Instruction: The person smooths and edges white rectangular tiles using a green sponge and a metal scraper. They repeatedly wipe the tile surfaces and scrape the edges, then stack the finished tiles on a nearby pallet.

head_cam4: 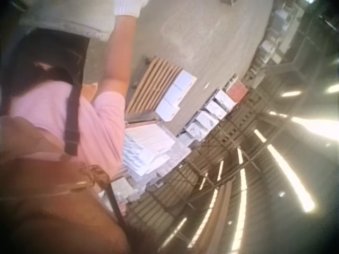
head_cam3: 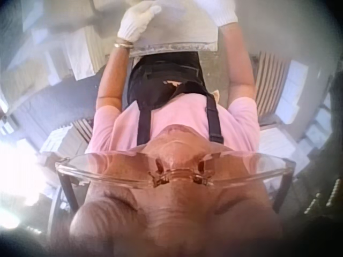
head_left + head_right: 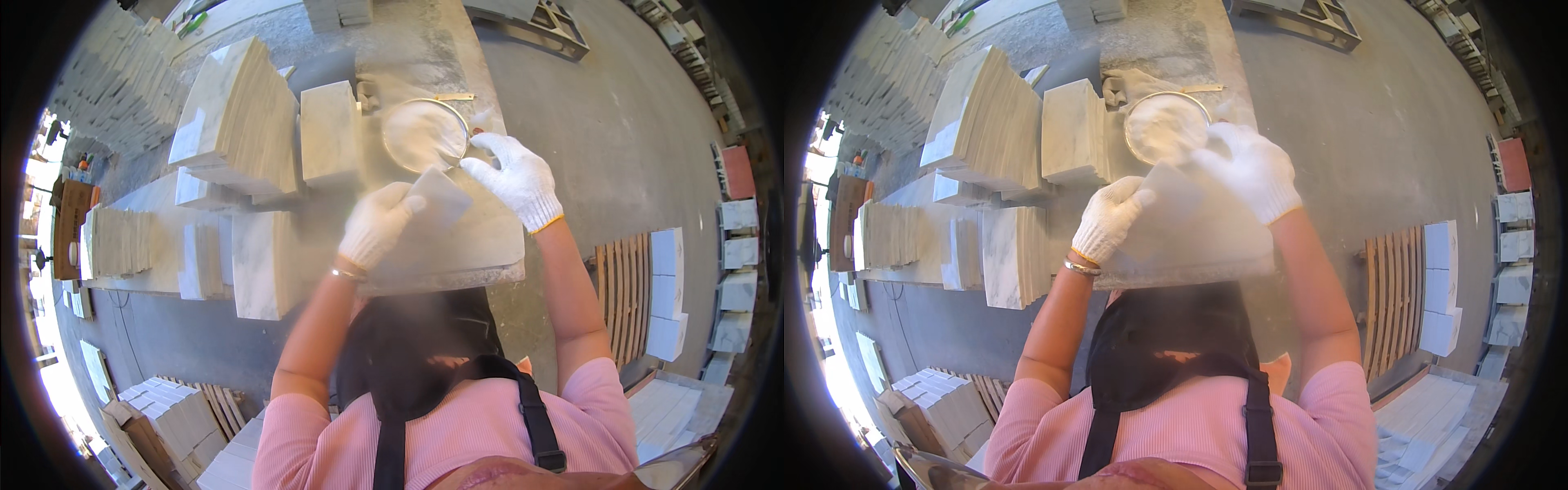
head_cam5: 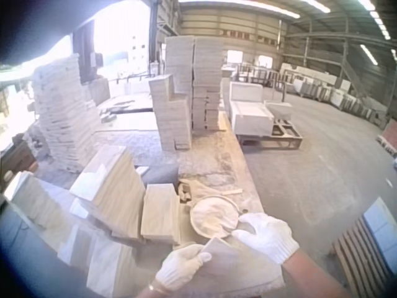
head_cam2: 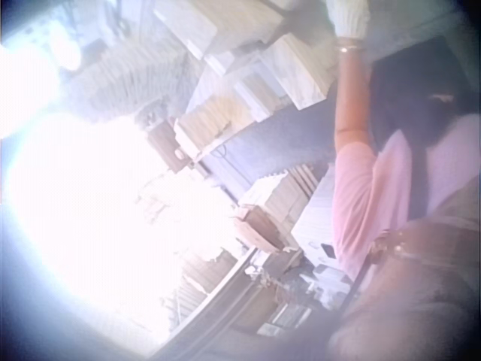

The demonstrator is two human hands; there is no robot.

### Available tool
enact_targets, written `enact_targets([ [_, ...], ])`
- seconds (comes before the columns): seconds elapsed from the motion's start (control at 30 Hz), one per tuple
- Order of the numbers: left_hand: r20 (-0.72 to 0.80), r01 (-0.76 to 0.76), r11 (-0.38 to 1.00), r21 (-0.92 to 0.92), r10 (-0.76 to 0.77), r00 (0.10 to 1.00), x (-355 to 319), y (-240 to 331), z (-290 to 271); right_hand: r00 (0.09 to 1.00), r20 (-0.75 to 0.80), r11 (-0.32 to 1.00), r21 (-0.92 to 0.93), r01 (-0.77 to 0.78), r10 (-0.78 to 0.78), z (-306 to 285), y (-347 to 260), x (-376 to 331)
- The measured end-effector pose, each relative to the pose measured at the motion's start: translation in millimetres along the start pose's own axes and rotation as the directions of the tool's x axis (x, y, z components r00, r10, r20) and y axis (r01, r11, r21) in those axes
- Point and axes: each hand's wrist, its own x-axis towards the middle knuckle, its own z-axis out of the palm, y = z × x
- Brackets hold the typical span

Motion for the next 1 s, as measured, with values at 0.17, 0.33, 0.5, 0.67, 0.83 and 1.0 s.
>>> enact_targets([
  [0.17,-0.037,0.045,0.983,-0.176,-0.052,0.998,12.3,-7.1,4.8,0.984,0.179,0.986,-0.164,0.009,0.021,20.0,4.2,23.5],
  [0.33,-0.036,0.029,0.969,-0.243,-0.039,0.999,19.3,-6.6,9.9,0.998,0.057,1.0,-0.028,0.01,-0.009,13.6,18.7,26.2],
  [0.5,-0.033,0.063,0.97,-0.236,-0.073,0.997,25.4,-7.2,12.2,0.974,0.12,0.847,0.481,-0.227,0.193,7.9,32.8,31.6],
  [0.67,-0.046,0.068,0.964,-0.256,-0.083,0.995,32.4,-9.8,14.3,0.97,0.13,0.779,0.578,-0.243,0.206,20.8,38.8,41.4],
  [0.83,-0.054,0.076,0.97,-0.232,-0.091,0.994,34.3,-11.6,16.8,0.973,0.115,0.797,0.559,-0.231,0.202,31.4,35.2,48.5],
  [1.0,-0.087,0.067,0.971,-0.228,-0.088,0.992,34.4,-9.3,19.8,0.973,0.158,0.782,0.579,-0.228,0.167,35.2,27.2,53.6],
])
